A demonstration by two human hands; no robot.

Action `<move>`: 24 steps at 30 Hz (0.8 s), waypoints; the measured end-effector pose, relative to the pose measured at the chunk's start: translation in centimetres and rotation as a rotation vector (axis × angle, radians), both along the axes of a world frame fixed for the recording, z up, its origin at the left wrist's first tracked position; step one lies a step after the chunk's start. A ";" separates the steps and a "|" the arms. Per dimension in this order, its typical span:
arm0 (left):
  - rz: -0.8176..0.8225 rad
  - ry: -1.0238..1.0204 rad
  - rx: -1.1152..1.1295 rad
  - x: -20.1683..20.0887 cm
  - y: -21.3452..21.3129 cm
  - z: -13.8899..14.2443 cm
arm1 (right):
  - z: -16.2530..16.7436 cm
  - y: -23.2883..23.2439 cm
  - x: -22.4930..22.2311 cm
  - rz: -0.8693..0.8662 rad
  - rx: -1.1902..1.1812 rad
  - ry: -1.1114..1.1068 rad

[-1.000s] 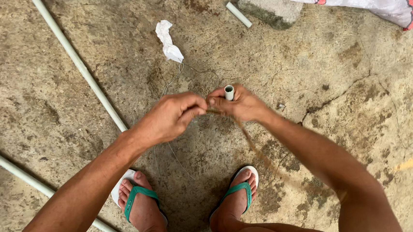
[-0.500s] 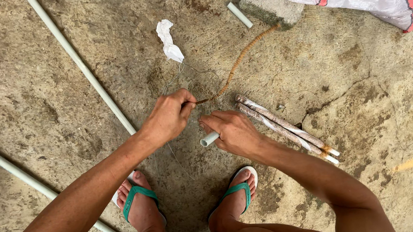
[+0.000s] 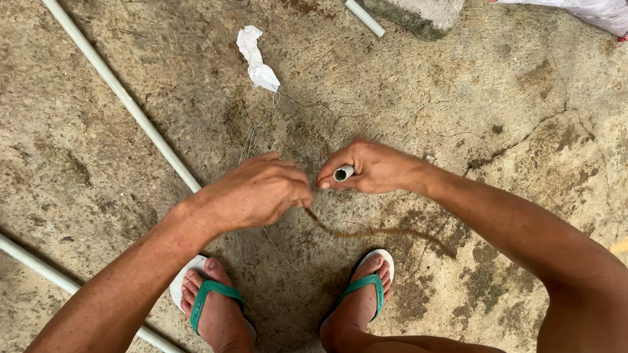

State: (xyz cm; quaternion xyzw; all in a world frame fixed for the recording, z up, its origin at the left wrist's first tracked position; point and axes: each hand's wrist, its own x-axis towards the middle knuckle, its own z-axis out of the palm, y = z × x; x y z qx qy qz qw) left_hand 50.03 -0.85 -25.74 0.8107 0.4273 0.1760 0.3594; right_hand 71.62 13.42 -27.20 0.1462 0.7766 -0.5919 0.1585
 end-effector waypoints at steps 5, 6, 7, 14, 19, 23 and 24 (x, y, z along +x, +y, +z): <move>0.056 -0.333 -0.650 -1.3 0.2 -0.4 | -0.8 -2.8 0.0 -0.086 -0.197 -0.063; 0.126 -0.434 -0.692 -1.5 0.2 -0.7 | -0.9 -3.4 -0.1 -0.126 -0.274 -0.023; 0.193 -0.532 -0.729 -1.8 0.2 -1.0 | -1.0 -3.8 -0.1 -0.170 -0.347 0.021; 0.655 -0.950 -0.770 -1.6 0.5 -3.1 | -1.0 -7.8 -1.1 -0.855 -0.711 0.159; 0.779 -0.705 -0.625 -0.5 1.0 -2.5 | 0.0 -8.8 -1.2 -0.699 0.085 0.218; 0.775 -0.493 -0.489 0.3 0.6 -1.0 | 1.2 -8.2 -0.3 -0.438 0.449 0.284; 0.766 -0.442 -0.482 0.4 0.6 -0.7 | 1.4 -8.0 -0.1 -0.377 0.519 0.277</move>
